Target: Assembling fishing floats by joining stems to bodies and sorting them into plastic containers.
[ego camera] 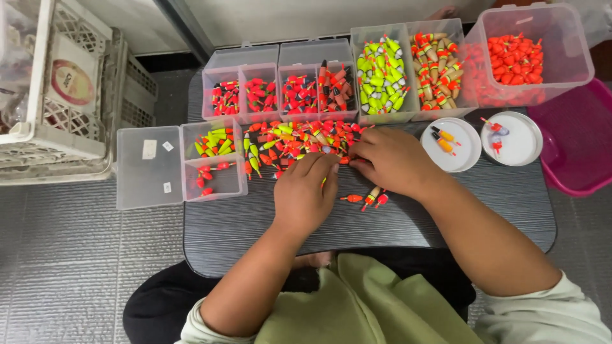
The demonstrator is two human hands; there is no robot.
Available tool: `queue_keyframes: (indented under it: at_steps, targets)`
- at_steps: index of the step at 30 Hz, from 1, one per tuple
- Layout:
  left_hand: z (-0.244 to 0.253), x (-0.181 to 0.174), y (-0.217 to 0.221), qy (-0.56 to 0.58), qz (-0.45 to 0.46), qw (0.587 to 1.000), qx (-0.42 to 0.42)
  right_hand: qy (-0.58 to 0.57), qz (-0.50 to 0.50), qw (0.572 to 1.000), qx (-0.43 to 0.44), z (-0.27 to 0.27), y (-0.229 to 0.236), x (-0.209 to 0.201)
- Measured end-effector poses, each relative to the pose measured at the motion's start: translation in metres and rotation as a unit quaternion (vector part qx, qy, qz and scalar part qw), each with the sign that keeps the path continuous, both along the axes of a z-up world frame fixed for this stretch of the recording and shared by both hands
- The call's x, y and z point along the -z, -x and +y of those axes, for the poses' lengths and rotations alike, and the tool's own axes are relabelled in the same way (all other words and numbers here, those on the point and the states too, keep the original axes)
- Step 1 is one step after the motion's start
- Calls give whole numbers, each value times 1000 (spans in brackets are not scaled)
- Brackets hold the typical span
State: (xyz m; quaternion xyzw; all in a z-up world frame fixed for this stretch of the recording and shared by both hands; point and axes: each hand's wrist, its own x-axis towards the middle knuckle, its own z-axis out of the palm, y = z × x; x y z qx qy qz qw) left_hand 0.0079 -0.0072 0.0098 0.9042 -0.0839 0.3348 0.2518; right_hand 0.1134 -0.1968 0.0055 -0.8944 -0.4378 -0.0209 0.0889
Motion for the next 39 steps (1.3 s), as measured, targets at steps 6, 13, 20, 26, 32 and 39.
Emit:
queue_keyframes:
  at_steps: [6, 13, 20, 26, 32, 39]
  targets:
    - [-1, -2, 0, -8, 22, 1000, -11, -45, -35, 998, -15, -1, -3, 12]
    - [3, 7, 0, -30, 47, 998, -1, -217, -76, 967, -107, 3, 6, 4]
    - [4, 5, -1, 57, 64, 994, 68, -266, 9, 956, -125, 3, 12, -6]
    - [2, 2, 0, 56, 33, 995, 71, -289, 80, 946, -122, 4, 14, -17]
    - [4, 6, -1, 52, 56, 996, 44, -269, 62, 952, -135, 4, 15, -19]
    - [8, 5, -1, 38, 64, 995, 70, -309, 203, 924, -103, 2, 14, -3]
